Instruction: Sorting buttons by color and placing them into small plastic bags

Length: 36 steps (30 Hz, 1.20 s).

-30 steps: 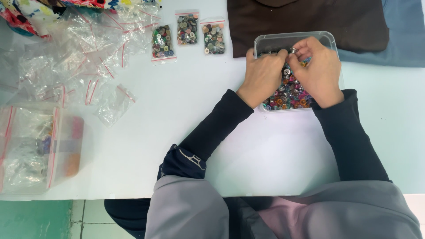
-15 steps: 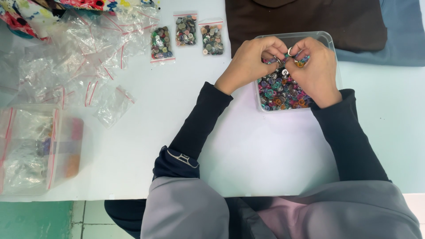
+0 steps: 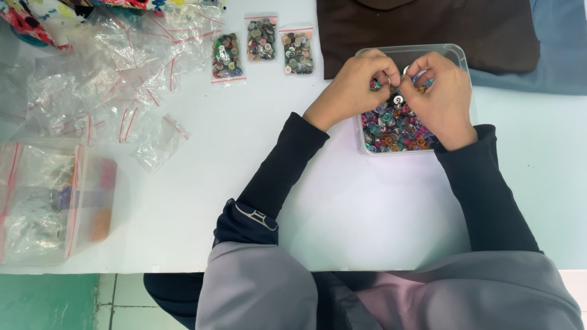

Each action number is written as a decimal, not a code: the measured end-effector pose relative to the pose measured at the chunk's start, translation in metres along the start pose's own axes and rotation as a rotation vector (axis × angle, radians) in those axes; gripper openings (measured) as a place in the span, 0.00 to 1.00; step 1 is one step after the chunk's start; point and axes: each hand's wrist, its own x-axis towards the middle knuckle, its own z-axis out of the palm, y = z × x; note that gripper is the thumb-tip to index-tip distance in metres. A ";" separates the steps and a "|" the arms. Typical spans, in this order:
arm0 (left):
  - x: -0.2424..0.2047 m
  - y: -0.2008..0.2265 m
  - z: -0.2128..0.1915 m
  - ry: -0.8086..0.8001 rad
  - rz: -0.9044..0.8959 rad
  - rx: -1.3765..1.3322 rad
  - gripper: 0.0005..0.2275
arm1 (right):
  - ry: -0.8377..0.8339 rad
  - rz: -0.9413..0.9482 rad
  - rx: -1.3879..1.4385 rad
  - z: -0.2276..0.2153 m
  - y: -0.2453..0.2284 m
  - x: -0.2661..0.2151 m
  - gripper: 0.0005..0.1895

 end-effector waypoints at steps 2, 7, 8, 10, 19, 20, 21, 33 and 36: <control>-0.004 0.007 0.012 -0.055 -0.054 0.188 0.06 | 0.013 -0.001 -0.029 0.001 -0.001 -0.001 0.04; -0.019 -0.002 0.055 -0.211 -0.050 0.793 0.05 | 0.009 0.047 -0.080 0.001 -0.001 -0.001 0.04; -0.020 -0.004 0.059 -0.266 -0.074 0.895 0.06 | 0.001 0.057 -0.095 0.002 -0.001 -0.001 0.04; -0.023 -0.010 0.068 -0.324 -0.098 0.997 0.08 | -0.007 0.068 -0.110 0.003 0.000 -0.002 0.03; -0.017 -0.011 0.060 -0.153 -0.042 0.933 0.05 | -0.011 0.017 -0.116 0.004 0.000 -0.002 0.04; -0.014 -0.003 0.051 -0.126 -0.092 0.752 0.04 | 0.002 0.007 -0.104 0.003 0.000 -0.002 0.05; -0.010 0.006 0.042 -0.100 -0.136 0.572 0.03 | 0.019 -0.002 -0.091 0.001 -0.001 -0.002 0.06; -0.092 -0.020 -0.050 0.418 0.152 0.676 0.06 | 0.170 -0.415 -0.067 -0.013 -0.068 -0.029 0.08; -0.143 -0.023 -0.082 0.189 0.048 0.662 0.06 | 0.108 -0.475 0.075 0.012 -0.116 -0.062 0.07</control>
